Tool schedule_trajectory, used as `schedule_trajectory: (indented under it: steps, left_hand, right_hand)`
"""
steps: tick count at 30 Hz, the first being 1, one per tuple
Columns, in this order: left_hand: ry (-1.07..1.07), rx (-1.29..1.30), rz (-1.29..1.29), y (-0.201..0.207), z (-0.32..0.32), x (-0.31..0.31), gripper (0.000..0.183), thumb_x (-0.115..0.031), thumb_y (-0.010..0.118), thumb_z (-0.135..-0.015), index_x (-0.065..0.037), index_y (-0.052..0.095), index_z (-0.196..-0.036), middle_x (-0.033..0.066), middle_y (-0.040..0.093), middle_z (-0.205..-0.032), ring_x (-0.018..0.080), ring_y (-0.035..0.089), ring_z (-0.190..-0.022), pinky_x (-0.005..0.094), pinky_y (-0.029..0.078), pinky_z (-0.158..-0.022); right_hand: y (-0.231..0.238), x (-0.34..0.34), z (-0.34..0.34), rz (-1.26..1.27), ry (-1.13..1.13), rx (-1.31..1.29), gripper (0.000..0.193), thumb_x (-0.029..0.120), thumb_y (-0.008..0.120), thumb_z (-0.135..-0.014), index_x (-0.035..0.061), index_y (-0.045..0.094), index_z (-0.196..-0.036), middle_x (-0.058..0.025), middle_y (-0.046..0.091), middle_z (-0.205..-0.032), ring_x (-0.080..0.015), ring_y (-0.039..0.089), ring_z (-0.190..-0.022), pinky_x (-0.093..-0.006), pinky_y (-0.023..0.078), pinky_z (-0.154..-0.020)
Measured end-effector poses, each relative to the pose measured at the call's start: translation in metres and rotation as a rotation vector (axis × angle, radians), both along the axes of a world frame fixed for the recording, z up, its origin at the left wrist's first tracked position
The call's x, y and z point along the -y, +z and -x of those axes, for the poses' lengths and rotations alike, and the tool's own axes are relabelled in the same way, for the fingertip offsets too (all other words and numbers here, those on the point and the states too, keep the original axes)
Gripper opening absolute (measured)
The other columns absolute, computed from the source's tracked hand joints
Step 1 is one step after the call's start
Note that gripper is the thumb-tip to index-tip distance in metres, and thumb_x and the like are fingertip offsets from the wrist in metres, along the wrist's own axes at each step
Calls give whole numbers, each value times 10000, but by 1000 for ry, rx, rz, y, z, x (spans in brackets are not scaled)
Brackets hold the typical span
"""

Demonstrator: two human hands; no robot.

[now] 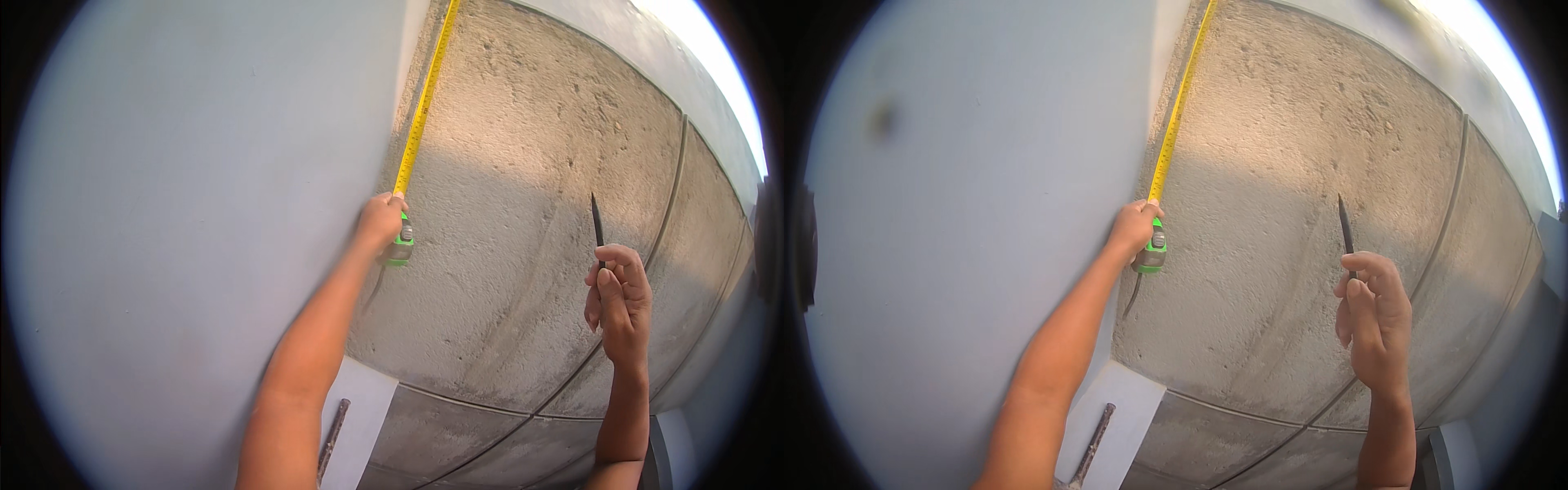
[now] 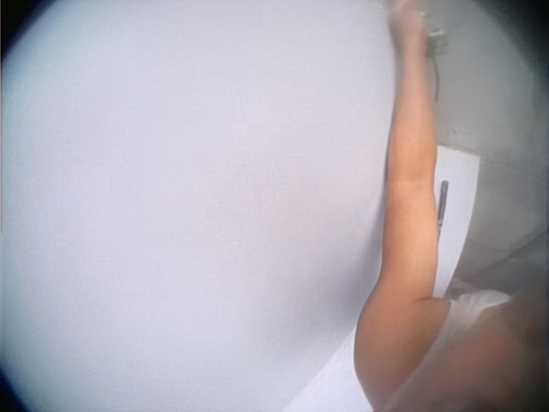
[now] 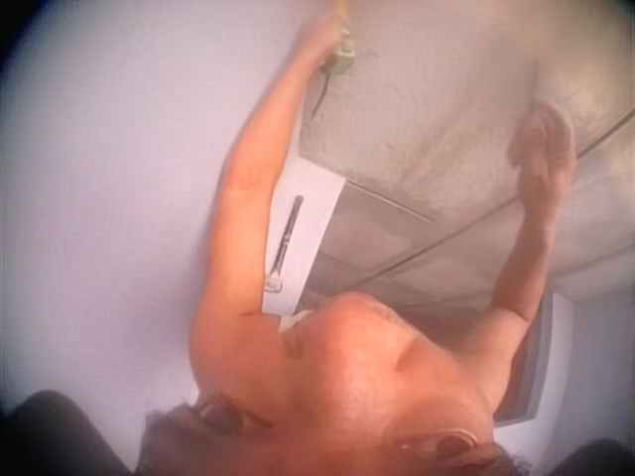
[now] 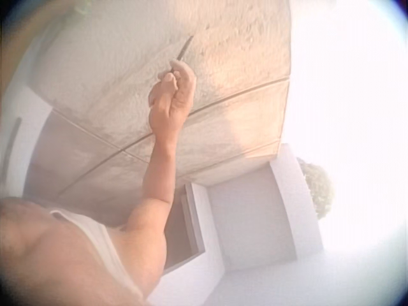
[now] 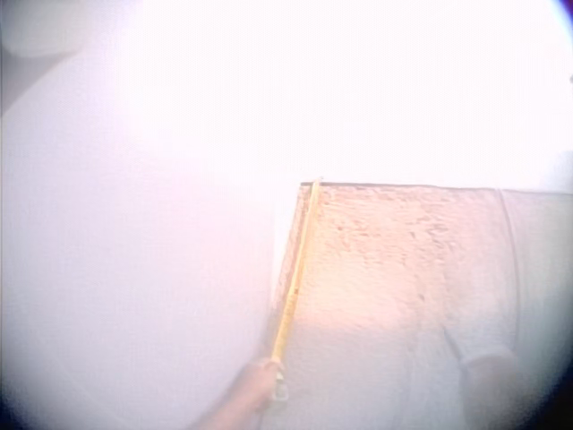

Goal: The person measures and marks a concrete wall using a tape measure and marker, then uses a hammer and chisel to create indentations. Finally, the person uses a rotary hammer drill to drill multiple holes into the concrete wall.

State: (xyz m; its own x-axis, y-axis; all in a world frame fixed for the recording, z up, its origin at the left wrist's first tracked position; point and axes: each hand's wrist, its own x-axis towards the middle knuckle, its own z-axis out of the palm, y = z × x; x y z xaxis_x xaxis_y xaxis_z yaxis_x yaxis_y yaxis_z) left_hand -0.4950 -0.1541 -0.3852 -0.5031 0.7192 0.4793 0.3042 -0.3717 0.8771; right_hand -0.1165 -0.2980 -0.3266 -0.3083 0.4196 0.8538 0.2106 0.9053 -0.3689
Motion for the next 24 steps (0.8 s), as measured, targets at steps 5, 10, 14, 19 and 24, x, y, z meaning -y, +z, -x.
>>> schedule_trajectory:
  steps: [5, 10, 14, 19, 24]
  left_hand:
    - [12, 14, 35, 9, 2, 8, 407, -359, 497, -1070, -29, 687, -924, 111, 654, -853, 235, 613, -804, 416, 490, -762]
    - [-39, 2, 42, 9, 2, -6, 395, -353, 508, -1069, -34, 672, -902, 96, 627, -865, 206, 571, -803, 397, 475, -756]
    - [-26, -15, 99, 9, 9, -8, 418, -369, 488, -1072, -26, 692, -948, 140, 697, -911, 270, 656, -861, 441, 503, -807]
    - [17, -63, 108, 15, -8, 7, 431, -367, 459, -1079, -9, 694, -1034, 160, 719, -988, 324, 686, -932, 469, 513, -842]
    - [15, -52, 32, 9, -4, 1, 417, -360, 475, -1071, -20, 661, -919, 117, 632, -812, 234, 607, -765, 424, 487, -725]
  right_hand:
    - [40, -9, 31, -37, 32, 44, 240, 97, 487, -1088, -9, 651, -1226, -38, 606, -897, -37, 533, -588, -202, 430, -491]
    - [63, -12, 49, -93, 45, 60, 244, 102, 490, -1090, -14, 652, -1231, -43, 609, -912, -45, 546, -607, -201, 443, -510]
    - [72, -26, 65, -60, 97, 63, 254, 110, 511, -1070, 0, 644, -1257, -42, 616, -920, -62, 560, -625, -228, 473, -519]
    - [123, -49, 101, -104, 256, -5, 306, 217, 553, -1073, 12, 644, -1281, -46, 633, -905, -98, 601, -749, -288, 526, -647]
    - [191, -82, 135, -280, 121, -48, 374, 333, 590, -1072, 29, 661, -1279, -42, 664, -934, -116, 616, -811, -296, 547, -764]
